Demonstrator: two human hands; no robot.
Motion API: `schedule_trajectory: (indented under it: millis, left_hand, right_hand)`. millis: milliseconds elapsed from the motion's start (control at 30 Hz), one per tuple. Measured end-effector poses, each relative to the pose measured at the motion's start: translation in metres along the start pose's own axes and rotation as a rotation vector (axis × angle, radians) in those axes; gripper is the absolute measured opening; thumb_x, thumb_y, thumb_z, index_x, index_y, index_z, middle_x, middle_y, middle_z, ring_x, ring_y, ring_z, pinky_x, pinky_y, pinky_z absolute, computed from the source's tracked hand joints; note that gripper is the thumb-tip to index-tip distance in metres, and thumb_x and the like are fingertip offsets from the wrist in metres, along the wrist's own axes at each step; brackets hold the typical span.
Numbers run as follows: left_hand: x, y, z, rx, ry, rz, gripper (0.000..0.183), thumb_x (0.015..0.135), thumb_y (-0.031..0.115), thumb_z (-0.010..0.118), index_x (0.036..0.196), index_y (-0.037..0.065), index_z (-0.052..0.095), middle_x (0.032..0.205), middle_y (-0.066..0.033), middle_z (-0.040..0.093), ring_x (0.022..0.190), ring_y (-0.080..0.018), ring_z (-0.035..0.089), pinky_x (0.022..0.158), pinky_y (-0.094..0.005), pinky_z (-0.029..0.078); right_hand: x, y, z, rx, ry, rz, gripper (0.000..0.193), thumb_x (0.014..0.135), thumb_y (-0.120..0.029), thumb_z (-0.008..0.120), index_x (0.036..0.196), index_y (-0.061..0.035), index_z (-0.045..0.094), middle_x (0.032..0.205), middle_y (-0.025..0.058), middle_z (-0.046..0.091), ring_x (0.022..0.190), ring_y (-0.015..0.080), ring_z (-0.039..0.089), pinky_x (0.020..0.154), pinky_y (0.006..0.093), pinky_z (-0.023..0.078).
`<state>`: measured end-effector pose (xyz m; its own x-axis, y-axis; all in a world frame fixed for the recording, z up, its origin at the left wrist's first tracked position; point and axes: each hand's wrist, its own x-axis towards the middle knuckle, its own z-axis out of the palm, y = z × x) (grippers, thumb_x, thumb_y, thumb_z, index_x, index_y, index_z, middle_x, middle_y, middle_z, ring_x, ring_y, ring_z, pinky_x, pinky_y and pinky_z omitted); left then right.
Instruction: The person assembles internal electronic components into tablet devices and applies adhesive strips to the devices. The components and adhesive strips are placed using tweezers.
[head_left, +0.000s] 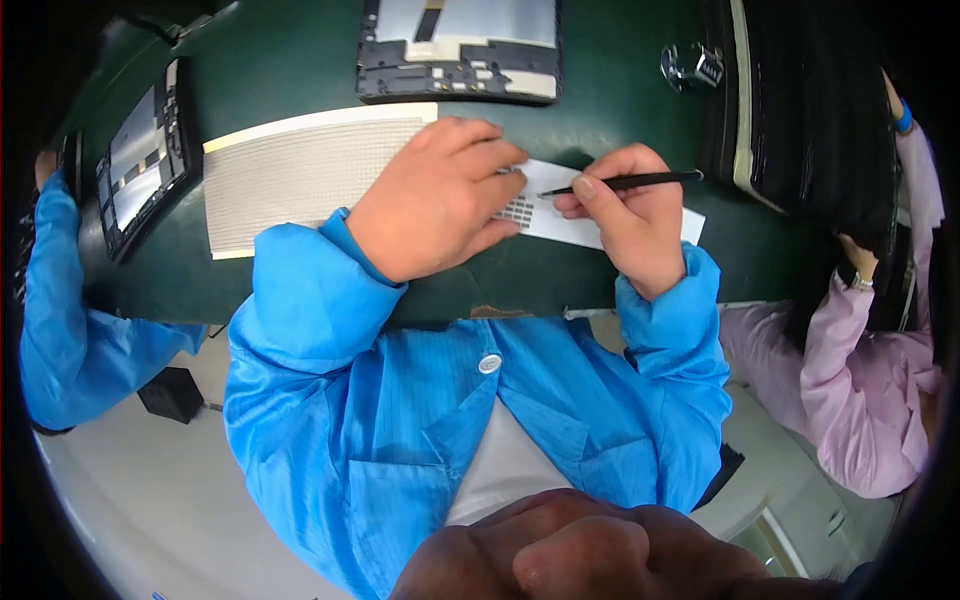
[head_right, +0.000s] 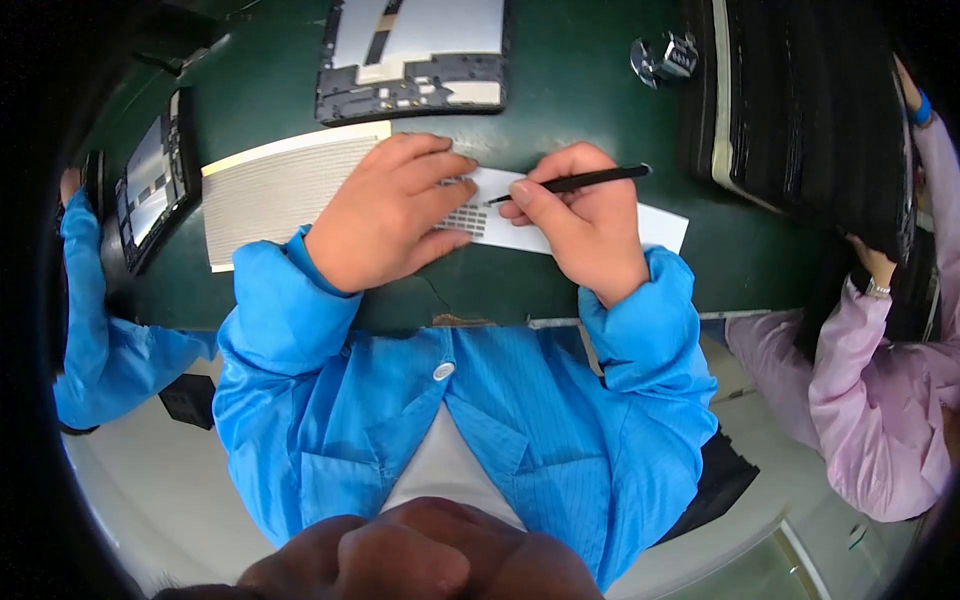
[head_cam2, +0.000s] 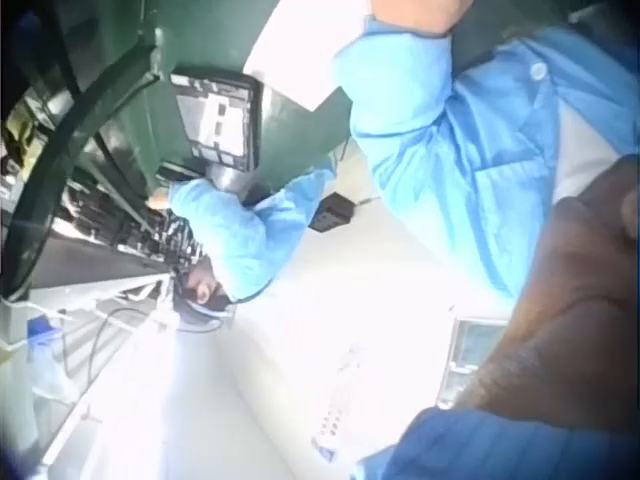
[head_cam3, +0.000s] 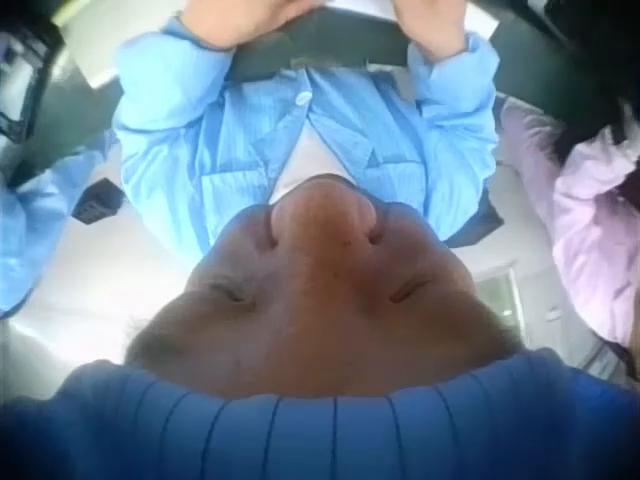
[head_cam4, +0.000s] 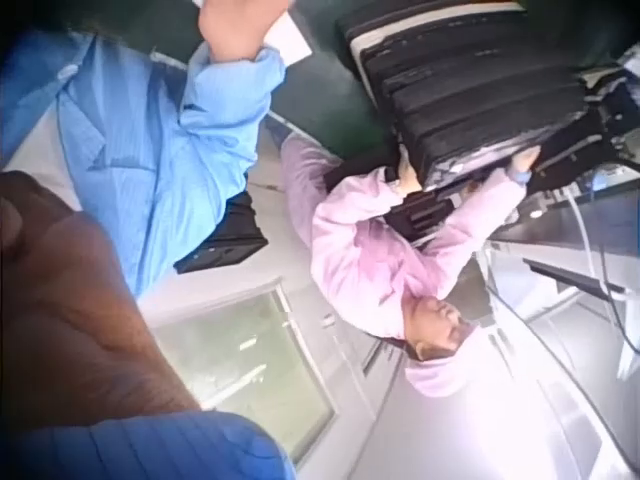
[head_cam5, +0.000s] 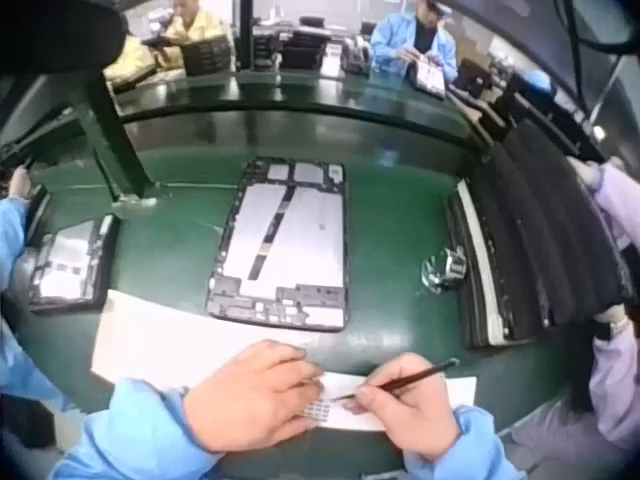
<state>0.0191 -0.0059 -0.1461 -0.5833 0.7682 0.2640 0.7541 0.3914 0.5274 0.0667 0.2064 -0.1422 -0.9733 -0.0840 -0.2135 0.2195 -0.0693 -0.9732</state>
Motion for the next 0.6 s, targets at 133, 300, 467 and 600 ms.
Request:
schedule_trajectory:
  millis: [133, 300, 467, 600]
  left_hand:
    - [-0.002, -0.009, -0.021, 0.098, 0.215, -0.001, 0.033, 0.063, 0.007, 0.073, 0.093, 0.0, 0.062, 0.106, -0.0129, 0.058, 0.106, -0.0347, 0.051, 0.089, -0.0433, 0.043]
    - [-0.008, -0.025, -0.023, 0.174, 0.358, -0.194, 0.025, 0.066, 0.004, 0.071, 0.09, 0.003, 0.062, 0.1, -0.011, 0.057, 0.104, -0.0319, 0.051, 0.09, -0.043, 0.042]
    - [-0.007, -0.024, -0.022, 0.166, 0.334, -0.232, 0.03, 0.064, 0.004, 0.072, 0.093, 0.002, 0.063, 0.102, -0.0113, 0.057, 0.107, -0.0339, 0.05, 0.091, -0.0432, 0.043]
    - [-0.005, -0.024, -0.023, 0.205, 0.33, -0.236, 0.027, 0.066, 0.007, 0.072, 0.092, 0.006, 0.064, 0.102, -0.0094, 0.056, 0.107, -0.0318, 0.05, 0.091, -0.0432, 0.042]
  right_hand:
    - [0.019, -0.026, 0.01, 0.012, -0.008, -0.215, 0.012, 0.084, 0.005, 0.058, 0.09, 0.0025, 0.048, 0.081, 0.0124, 0.06, 0.076, 0.017, 0.064, 0.065, 0.0259, 0.052]
    - [0.08, -0.021, 0.038, -0.018, -0.1, -0.298, 0.013, 0.082, 0.0, 0.063, 0.087, 0.0031, 0.051, 0.077, 0.0102, 0.06, 0.072, 0.0156, 0.063, 0.063, 0.0251, 0.052]
    - [0.087, -0.016, 0.038, -0.152, -0.123, -0.325, 0.014, 0.081, -0.001, 0.064, 0.086, 0.003, 0.052, 0.078, 0.0103, 0.059, 0.072, 0.0147, 0.062, 0.062, 0.0256, 0.051]
    - [0.09, -0.012, 0.037, -0.311, -0.111, -0.442, 0.013, 0.079, -0.002, 0.067, 0.084, 0.0025, 0.055, 0.078, 0.0088, 0.057, 0.069, 0.014, 0.059, 0.06, 0.025, 0.049]
